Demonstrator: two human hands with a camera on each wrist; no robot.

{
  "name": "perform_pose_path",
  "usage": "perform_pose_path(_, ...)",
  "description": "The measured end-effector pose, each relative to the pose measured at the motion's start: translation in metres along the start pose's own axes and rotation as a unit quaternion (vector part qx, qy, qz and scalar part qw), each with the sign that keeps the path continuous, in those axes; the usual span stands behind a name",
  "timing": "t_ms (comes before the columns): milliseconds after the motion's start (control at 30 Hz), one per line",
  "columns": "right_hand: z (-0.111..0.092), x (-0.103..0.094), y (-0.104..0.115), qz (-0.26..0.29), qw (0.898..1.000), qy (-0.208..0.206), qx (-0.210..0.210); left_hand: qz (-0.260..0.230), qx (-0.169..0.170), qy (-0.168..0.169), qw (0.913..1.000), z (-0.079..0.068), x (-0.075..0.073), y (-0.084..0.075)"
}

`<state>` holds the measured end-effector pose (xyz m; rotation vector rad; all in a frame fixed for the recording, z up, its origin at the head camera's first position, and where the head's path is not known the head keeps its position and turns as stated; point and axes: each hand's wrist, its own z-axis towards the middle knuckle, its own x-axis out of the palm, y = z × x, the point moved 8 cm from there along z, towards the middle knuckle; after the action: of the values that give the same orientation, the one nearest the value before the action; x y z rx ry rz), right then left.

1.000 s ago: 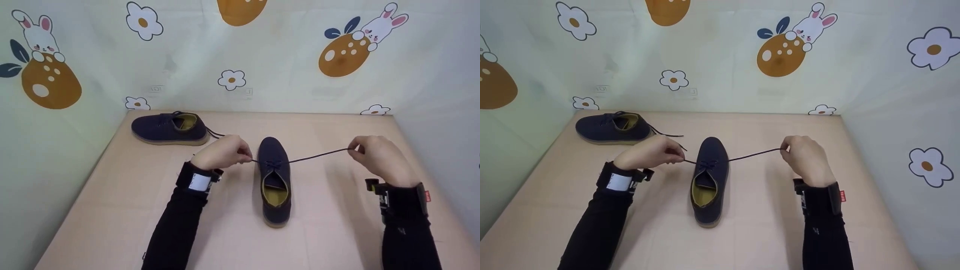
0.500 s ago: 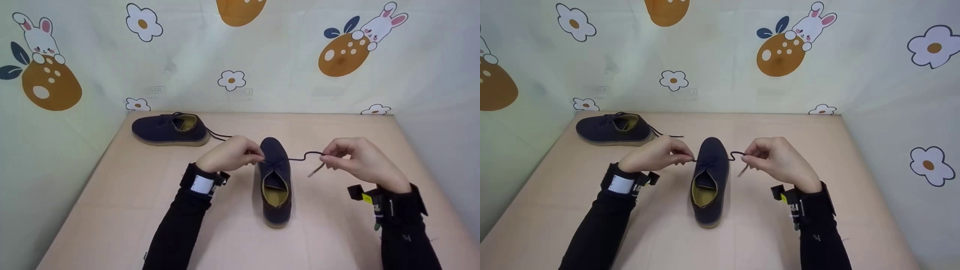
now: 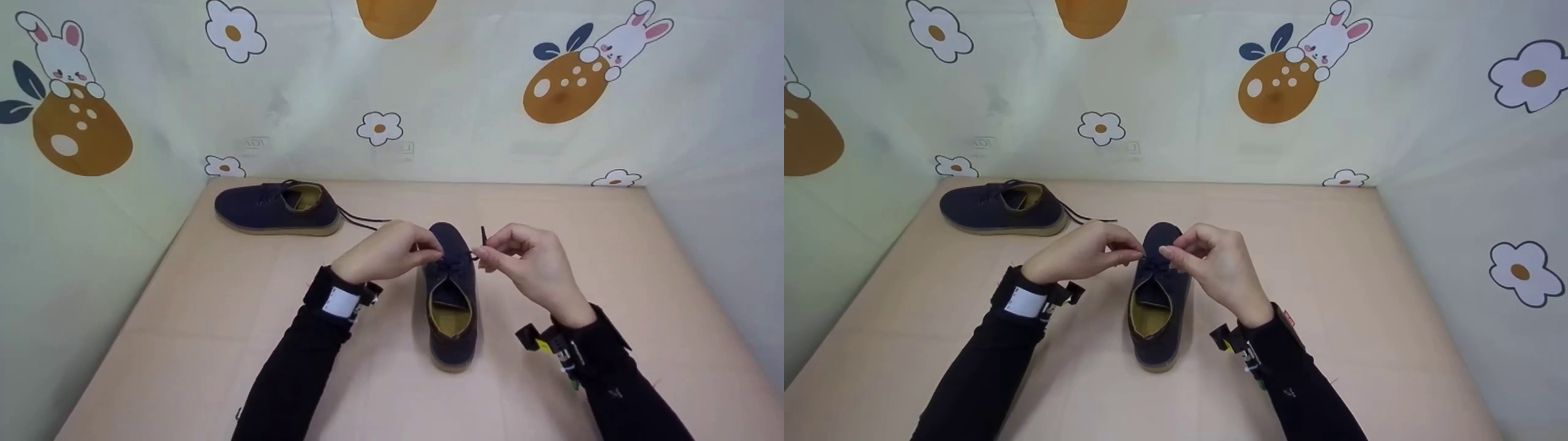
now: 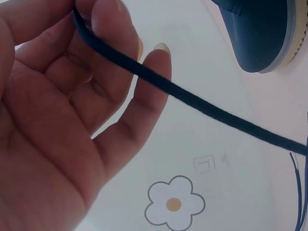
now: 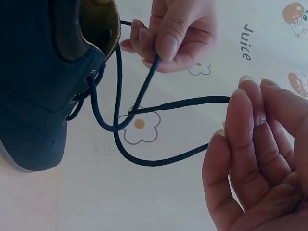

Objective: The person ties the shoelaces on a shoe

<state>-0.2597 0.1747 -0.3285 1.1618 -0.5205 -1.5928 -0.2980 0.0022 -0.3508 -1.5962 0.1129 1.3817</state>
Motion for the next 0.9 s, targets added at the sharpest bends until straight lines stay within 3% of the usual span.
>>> perform_pose_path(167, -0.001, 0.021, -0.011, -0.024, 0.999, 0.021, -0.005, 0.007, 0.009, -0.01, 0.9999, -0.002, -0.005, -0.001)
perform_pose_path(367, -0.001, 0.044, -0.025, -0.152, 0.983, 0.095, -0.035, 0.0, 0.005, -0.012, 0.9999, -0.006, -0.012, 0.002)
perform_pose_path(500, -0.001, 0.036, -0.031, -0.168, 0.972, 0.159, -0.025, -0.007, -0.009, -0.002, 0.9999, -0.008, -0.014, 0.005)
perform_pose_path(667, -0.001, 0.018, -0.042, -0.225, 0.959, 0.171, -0.006, -0.001, -0.022, 0.006, 0.9997, -0.009, -0.014, 0.009)
perform_pose_path(800, -0.002, 0.033, -0.051, -0.239, 0.949, 0.202, -0.037, 0.0, -0.024, 0.007, 0.9997, -0.01, -0.014, 0.01)
perform_pose_path(900, -0.002, 0.045, -0.052, -0.229, 0.95, 0.201, -0.076, -0.003, -0.022, 0.006, 0.9997, -0.01, -0.015, 0.01)
